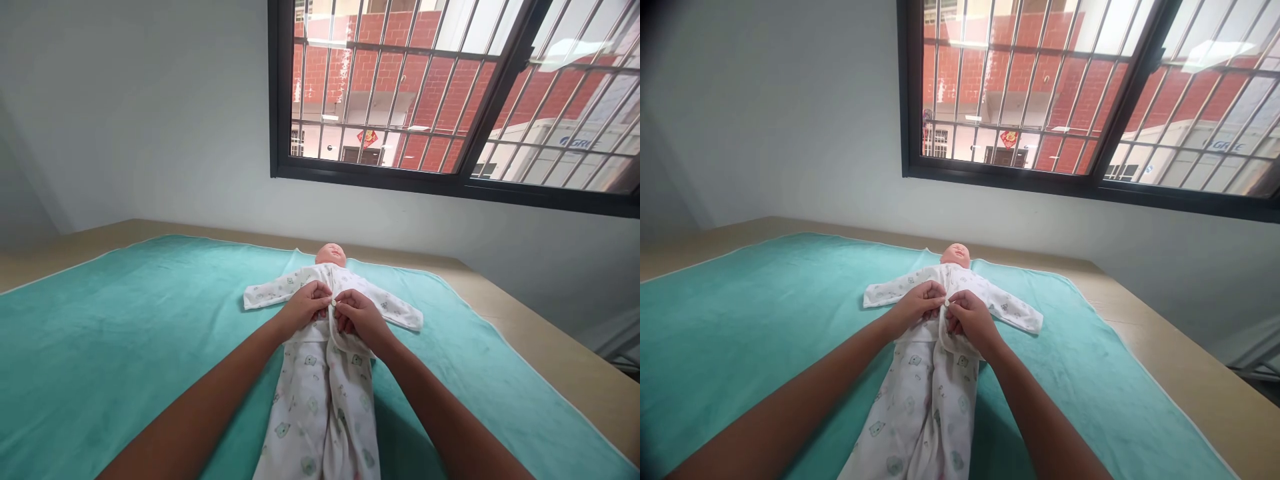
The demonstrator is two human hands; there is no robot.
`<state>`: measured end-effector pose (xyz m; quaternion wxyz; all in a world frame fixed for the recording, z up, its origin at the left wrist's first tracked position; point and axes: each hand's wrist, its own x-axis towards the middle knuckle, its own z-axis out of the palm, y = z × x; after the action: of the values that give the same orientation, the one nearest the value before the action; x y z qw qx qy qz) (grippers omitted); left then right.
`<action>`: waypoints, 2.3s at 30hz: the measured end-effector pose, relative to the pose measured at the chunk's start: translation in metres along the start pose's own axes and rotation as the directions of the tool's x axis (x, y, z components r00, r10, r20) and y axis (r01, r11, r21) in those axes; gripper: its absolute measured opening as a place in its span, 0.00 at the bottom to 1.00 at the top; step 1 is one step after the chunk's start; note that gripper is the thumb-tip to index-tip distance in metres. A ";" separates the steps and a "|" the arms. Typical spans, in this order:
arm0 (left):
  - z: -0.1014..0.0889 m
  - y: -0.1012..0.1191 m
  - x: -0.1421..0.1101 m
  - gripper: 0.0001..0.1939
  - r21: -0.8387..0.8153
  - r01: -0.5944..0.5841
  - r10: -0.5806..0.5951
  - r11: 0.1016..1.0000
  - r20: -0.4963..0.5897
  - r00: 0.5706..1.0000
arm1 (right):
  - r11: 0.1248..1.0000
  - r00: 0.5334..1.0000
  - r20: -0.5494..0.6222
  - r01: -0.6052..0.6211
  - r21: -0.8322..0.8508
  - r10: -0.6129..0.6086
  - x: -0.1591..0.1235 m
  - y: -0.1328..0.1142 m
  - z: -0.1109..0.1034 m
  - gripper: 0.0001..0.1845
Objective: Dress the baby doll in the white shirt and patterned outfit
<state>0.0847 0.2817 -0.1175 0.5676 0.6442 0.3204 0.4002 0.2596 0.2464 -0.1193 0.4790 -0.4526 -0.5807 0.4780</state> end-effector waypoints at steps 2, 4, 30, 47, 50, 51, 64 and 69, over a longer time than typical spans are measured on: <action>0.004 -0.002 -0.003 0.13 0.035 -0.038 0.039 0.999 -0.042 0.998 | 1.000 1.000 -0.005 0.016 0.024 -0.016 -0.002 0.000 0.001 0.09; 0.010 -0.005 -0.009 0.10 0.149 -0.122 0.144 0.981 -0.149 0.978 | 0.999 0.999 -0.029 0.046 0.015 -0.046 -0.005 0.000 0.002 0.09; 0.008 -0.007 -0.071 0.06 0.730 -0.385 0.485 0.564 0.084 0.871 | 0.961 0.859 -0.451 0.148 -0.234 -0.242 -0.008 0.024 -0.045 0.16; 0.008 -0.005 -0.075 0.08 0.777 -0.391 0.512 0.493 0.104 0.852 | 0.909 0.995 -0.095 -0.055 -0.414 0.017 0.001 0.055 -0.085 0.25; 0.005 -0.006 -0.076 0.08 0.769 -0.396 0.492 0.502 0.123 0.862 | 0.907 0.995 -0.066 -0.092 -0.411 0.071 -0.002 0.053 -0.091 0.24; 0.005 -0.006 -0.076 0.10 0.761 -0.398 0.489 0.512 0.123 0.864 | 0.903 0.995 -0.065 -0.100 -0.417 0.080 -0.002 0.053 -0.092 0.23; -0.115 -0.042 -0.046 0.16 0.626 0.421 0.276 0.657 -0.719 0.638 | 0.709 0.730 -0.660 -0.369 -0.601 -0.180 -0.018 0.053 -0.170 0.25; -0.162 -0.064 -0.046 0.27 0.536 0.602 0.116 0.592 -0.796 0.594 | 0.532 0.681 -0.731 -0.605 -0.593 -0.041 -0.019 0.073 -0.206 0.26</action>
<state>-0.0766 0.3283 -0.1819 0.0988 0.5282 0.7613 0.3630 0.4708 0.2626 -0.1766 0.3022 -0.8510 -0.4275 0.0422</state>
